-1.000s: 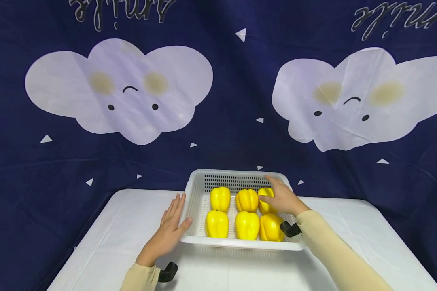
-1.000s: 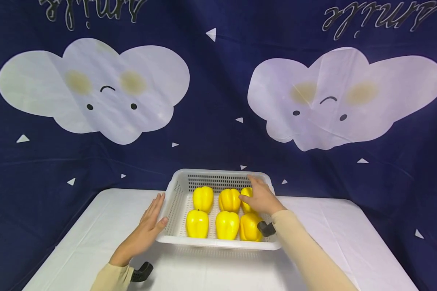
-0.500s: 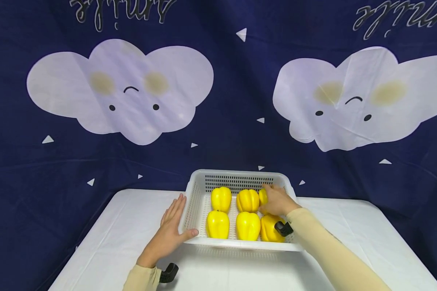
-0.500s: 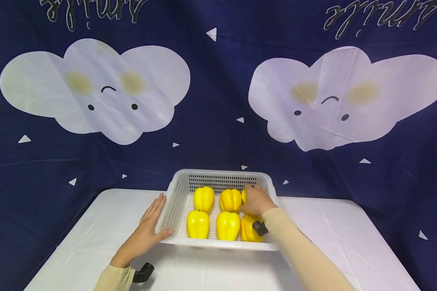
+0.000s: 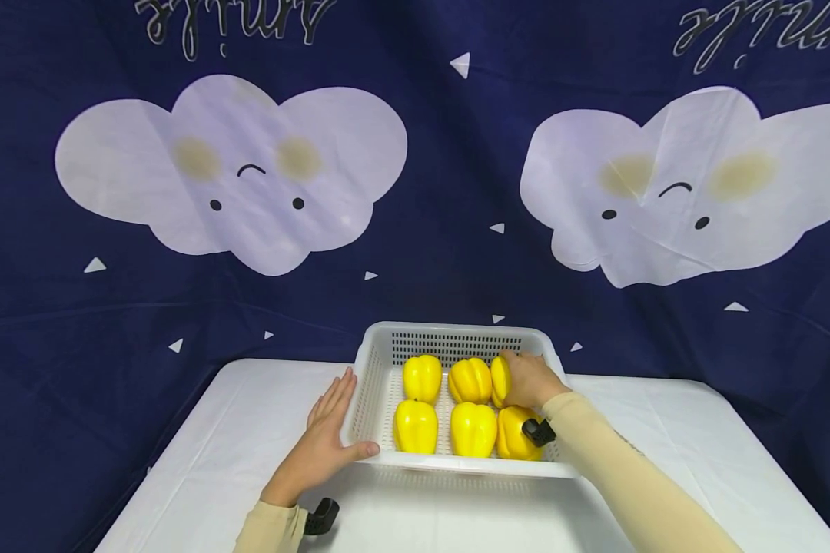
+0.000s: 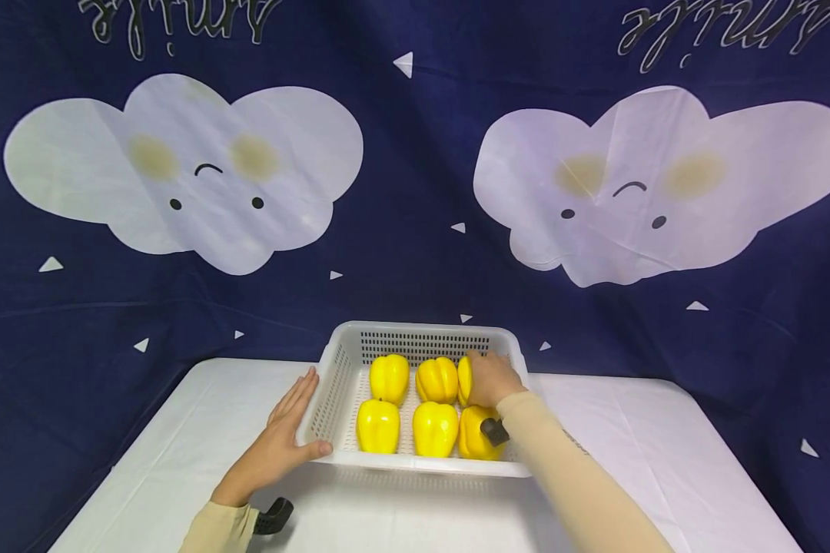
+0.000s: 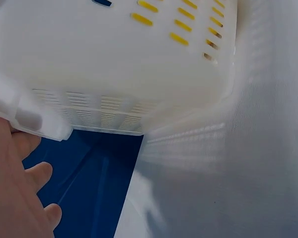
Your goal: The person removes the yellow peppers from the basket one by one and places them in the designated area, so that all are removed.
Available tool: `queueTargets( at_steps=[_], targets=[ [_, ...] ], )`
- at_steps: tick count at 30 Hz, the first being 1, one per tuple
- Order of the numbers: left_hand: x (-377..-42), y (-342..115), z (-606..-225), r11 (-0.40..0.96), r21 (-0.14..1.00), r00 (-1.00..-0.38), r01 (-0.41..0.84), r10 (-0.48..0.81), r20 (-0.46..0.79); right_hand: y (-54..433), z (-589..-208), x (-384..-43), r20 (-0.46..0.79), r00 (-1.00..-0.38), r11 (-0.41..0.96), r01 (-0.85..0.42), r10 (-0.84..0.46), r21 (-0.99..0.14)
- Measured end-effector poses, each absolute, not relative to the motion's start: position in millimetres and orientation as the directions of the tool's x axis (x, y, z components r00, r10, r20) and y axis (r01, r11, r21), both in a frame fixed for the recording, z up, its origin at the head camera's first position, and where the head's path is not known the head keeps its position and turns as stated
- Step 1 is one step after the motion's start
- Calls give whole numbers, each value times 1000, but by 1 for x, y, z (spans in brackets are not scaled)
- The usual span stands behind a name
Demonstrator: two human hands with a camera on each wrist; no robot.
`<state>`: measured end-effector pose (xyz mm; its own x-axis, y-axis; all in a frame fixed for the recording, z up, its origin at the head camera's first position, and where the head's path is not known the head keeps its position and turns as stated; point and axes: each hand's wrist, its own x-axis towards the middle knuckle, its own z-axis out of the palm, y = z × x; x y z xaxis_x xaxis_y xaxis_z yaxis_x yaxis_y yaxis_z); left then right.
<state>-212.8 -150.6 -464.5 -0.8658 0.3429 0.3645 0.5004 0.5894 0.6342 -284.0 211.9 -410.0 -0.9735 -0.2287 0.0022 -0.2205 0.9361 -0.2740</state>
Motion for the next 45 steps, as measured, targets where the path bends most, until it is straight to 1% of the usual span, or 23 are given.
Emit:
queueTargets(
  at_steps=[3,8,11,15,20,27,31,40,45],
  targets=[
    [-213,-151,-465,589,632,-864,503,350,361,212,-411,-286,-8,-973,932,-221,-233,-287],
    [-213,-151,-464,585,640,-867,499,352,354,211,-412,-288,-37,-977,926,-187,-210,-328],
    [-213,-151,-464,584,644,-869,494,351,349,212,-414,-289,-30,-978,922,-184,-206,-340],
    [-214,-151,-464,585,644,-870,493,352,346,213,-415,-289,9,-978,917,-200,-209,-346],
    [-213,-151,-464,591,643,-872,488,351,340,213,-415,-288,25,-982,913,-185,-189,-363],
    [-212,-151,-463,591,651,-878,477,350,326,214,-404,-282,32,-984,906,-172,-173,-386],
    [-213,-150,-463,589,660,-884,466,347,314,218,-399,-278,56,-983,892,-184,-177,-412],
    [-213,-147,-464,578,658,-875,482,353,330,233,-393,-270,128,-977,869,-208,-168,-449],
    [-212,-148,-465,575,662,-876,482,343,339,237,-390,-266,143,-976,856,-213,-164,-472]
  ],
)
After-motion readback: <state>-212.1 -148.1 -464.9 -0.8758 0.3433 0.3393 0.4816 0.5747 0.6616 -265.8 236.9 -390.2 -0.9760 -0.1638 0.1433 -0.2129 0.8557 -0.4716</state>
